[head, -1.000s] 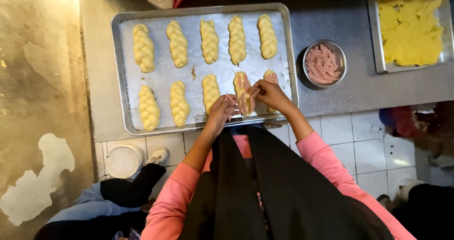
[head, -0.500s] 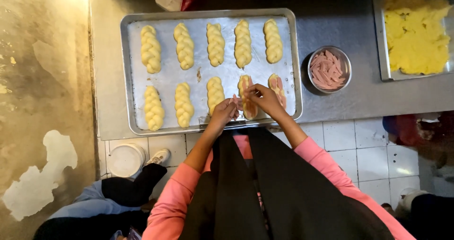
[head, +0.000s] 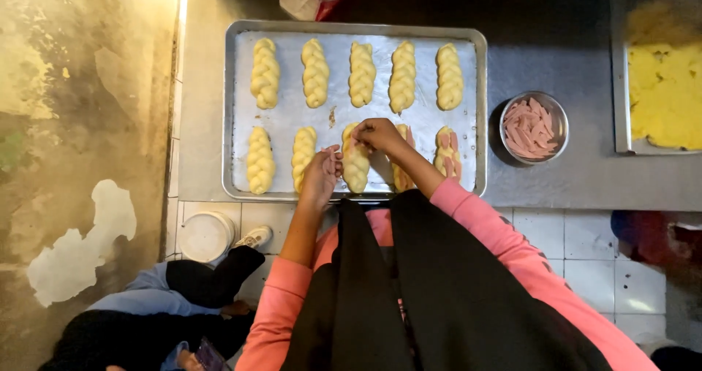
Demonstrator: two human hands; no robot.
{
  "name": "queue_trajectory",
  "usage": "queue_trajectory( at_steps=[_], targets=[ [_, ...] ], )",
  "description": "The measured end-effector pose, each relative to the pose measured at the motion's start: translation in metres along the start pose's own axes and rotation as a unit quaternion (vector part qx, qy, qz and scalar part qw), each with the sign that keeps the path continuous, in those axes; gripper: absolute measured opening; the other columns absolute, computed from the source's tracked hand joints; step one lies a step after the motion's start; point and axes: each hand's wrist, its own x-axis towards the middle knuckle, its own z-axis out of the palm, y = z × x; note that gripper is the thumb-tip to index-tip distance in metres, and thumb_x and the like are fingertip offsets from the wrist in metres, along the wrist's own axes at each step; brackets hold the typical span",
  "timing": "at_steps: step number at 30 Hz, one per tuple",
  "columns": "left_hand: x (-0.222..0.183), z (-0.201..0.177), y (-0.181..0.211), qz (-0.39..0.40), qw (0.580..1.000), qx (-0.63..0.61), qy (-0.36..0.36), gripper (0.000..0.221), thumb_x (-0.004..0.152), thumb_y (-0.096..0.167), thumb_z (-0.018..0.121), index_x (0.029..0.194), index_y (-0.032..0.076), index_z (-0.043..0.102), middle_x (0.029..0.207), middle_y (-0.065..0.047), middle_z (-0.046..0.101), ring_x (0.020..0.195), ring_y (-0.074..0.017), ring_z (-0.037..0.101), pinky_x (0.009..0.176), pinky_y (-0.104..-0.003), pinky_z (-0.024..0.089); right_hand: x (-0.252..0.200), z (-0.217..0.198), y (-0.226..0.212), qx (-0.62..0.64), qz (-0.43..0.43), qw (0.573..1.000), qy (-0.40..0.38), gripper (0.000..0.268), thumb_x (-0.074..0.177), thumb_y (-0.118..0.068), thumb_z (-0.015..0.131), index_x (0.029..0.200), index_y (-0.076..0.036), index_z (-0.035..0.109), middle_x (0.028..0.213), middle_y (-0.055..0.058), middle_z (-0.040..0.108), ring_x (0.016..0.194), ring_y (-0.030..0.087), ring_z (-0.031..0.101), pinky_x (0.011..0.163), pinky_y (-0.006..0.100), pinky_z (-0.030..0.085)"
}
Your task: Placing slices of sausage on braided bread dough on a baking sheet.
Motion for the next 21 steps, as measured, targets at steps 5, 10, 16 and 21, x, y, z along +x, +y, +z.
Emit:
queue_trajectory(
  at_steps=[5, 10, 16, 21],
  targets=[
    [-0.009, -0.012, 0.009, 0.011, 0.986, -0.168, -0.008, 0.033, 0.104, 0.024, 0.053, 0.126, 0.0, 0.058, 0.105, -0.011, 0.067, 0.086, -0.0191, 0.064, 0.08, -0.032, 0.052, 0.018, 0.007, 0.002, -0.176, -0.067, 0.979, 0.08, 0.014, 0.084, -0.016, 0.076, 0.093, -0.004, 0.077, 0.078, 0.004, 0.074, 0.067, 0.012, 0.067, 0.061, 0.029, 0.052],
    [-0.02, 0.014, 0.017, 0.038, 0.975, -0.217, -0.016, 0.041, 0.105, 0.027, 0.046, 0.131, -0.005, 0.052, 0.125, -0.019, 0.064, 0.117, -0.0304, 0.063, 0.108, -0.043, 0.05, 0.005, 0.013, -0.012, -0.252, -0.169, 0.947, 0.106, 0.016, 0.077, -0.015, 0.08, 0.086, -0.003, 0.073, 0.08, 0.006, 0.075, 0.072, 0.013, 0.071, 0.069, 0.031, 0.057],
    [-0.025, 0.033, 0.019, 0.032, 0.972, -0.228, -0.054, 0.056, 0.105, 0.038, 0.037, 0.138, -0.007, 0.043, 0.139, -0.025, 0.058, 0.132, -0.0361, 0.056, 0.116, -0.047, 0.042, -0.045, 0.037, -0.059, -0.154, -0.187, 0.964, 0.114, 0.019, 0.089, -0.02, 0.077, 0.095, -0.003, 0.069, 0.083, 0.009, 0.07, 0.074, 0.016, 0.063, 0.069, 0.031, 0.051],
    [0.0, 0.01, -0.005, 0.031, 0.972, -0.229, -0.05, 0.053, 0.113, 0.038, 0.041, 0.144, -0.005, 0.046, 0.142, -0.015, 0.06, 0.129, -0.0261, 0.058, 0.096, -0.031, 0.046, -0.067, 0.058, -0.08, -0.249, -0.126, 0.96, 0.004, 0.026, 0.082, -0.025, 0.081, 0.083, -0.001, 0.07, 0.075, 0.006, 0.073, 0.066, 0.013, 0.068, 0.066, 0.028, 0.054]
  ],
)
